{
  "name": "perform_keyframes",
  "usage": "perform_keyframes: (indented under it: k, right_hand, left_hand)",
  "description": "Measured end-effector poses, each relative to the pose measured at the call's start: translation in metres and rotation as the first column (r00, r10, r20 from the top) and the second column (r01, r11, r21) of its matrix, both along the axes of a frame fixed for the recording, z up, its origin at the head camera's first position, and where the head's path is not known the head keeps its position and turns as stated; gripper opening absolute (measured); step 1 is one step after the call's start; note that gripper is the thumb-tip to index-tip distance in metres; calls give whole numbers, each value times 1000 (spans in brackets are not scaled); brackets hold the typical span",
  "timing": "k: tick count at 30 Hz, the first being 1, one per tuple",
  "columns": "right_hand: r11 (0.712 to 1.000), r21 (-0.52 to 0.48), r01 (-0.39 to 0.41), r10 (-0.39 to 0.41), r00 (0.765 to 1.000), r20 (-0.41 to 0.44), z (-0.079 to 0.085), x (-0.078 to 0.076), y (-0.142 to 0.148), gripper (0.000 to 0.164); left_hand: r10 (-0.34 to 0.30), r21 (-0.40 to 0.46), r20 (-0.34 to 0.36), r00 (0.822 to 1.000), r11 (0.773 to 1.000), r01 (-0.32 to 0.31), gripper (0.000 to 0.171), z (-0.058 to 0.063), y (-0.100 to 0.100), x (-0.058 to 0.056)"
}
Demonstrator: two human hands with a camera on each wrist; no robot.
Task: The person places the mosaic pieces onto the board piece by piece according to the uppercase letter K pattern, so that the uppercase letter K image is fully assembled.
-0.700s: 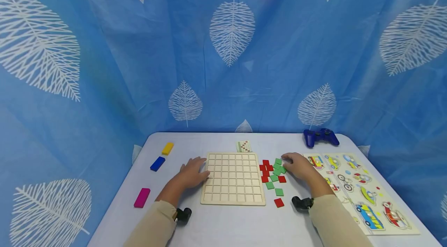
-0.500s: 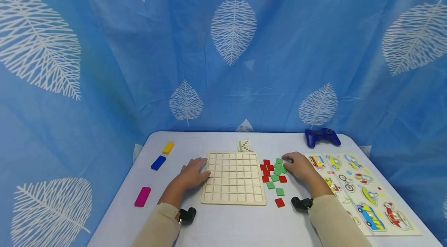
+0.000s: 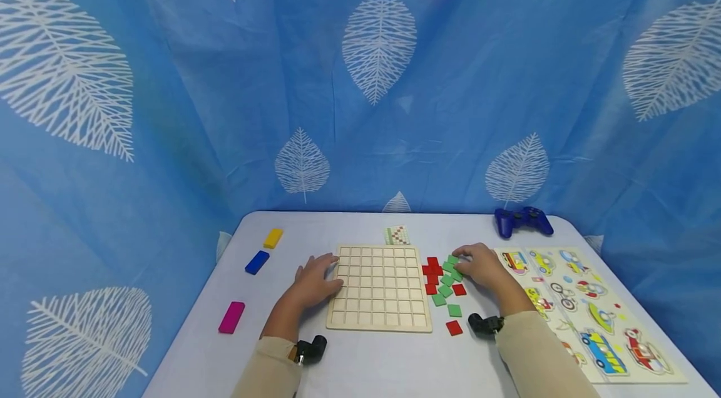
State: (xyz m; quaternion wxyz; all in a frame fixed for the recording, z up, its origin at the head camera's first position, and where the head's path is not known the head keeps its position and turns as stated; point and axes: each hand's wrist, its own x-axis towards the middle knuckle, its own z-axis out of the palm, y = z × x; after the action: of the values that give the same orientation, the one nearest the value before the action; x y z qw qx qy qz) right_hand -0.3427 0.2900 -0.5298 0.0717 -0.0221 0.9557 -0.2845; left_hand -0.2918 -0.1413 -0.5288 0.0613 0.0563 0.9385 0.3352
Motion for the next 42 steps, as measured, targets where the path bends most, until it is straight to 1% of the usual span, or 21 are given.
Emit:
perform_keyframes:
  k: [3,5,8,12,17,23,29,31,35,38,42]
  right_hand:
    - [1000,-7,16,-16,1000,-1,0,-1,2,33]
    - [1000,-15,23,-23,1000,-1,-1,-1,2,34]
    - [998,-32,45,-45,999,12,-2,0,0,35]
    - [997,-43,65,-64,998,24,-3,0,0,37]
    - [995,-55,89,-87,996,32,-4,1,1,38]
    - [988,-98,119,-112,991,75,-5,1,-3,39]
    - [981,-138,136,-126,989,78,-1,1,-6,40]
    - [981,-142,135,-126,990,69,0,1,-7,39]
    - [983,-147,111,-109,994,25,4,2,-9,37]
    - [984,-155,86,-90,996,-17,7,4,-12,35]
    - [984,-166,63,-72,996,-49,9,5,-21,34]
  left_hand:
    - [-50,-7,-3,999,999,50,68,2,0,-2]
    - [-91,-5,6,996,996,92,72,4,-2,-2]
    - [-134,-17,29,991,991,134,78,3,-4,-2]
    - [-157,-52,38,987,986,159,83,0,-6,-2]
    - [-182,-75,47,982,980,186,89,-3,-7,-4]
    - [-191,-90,46,981,977,194,91,-2,-12,-6]
    - [-176,-92,52,983,979,180,92,-2,-13,-8]
    - [-175,-83,51,983,980,178,92,-2,-13,-7]
    - [-174,-71,41,984,982,176,91,-1,-11,-6]
    - [-167,-72,34,985,983,169,91,-2,-10,-6]
    - [-155,-79,33,987,984,157,91,-3,-9,-8]
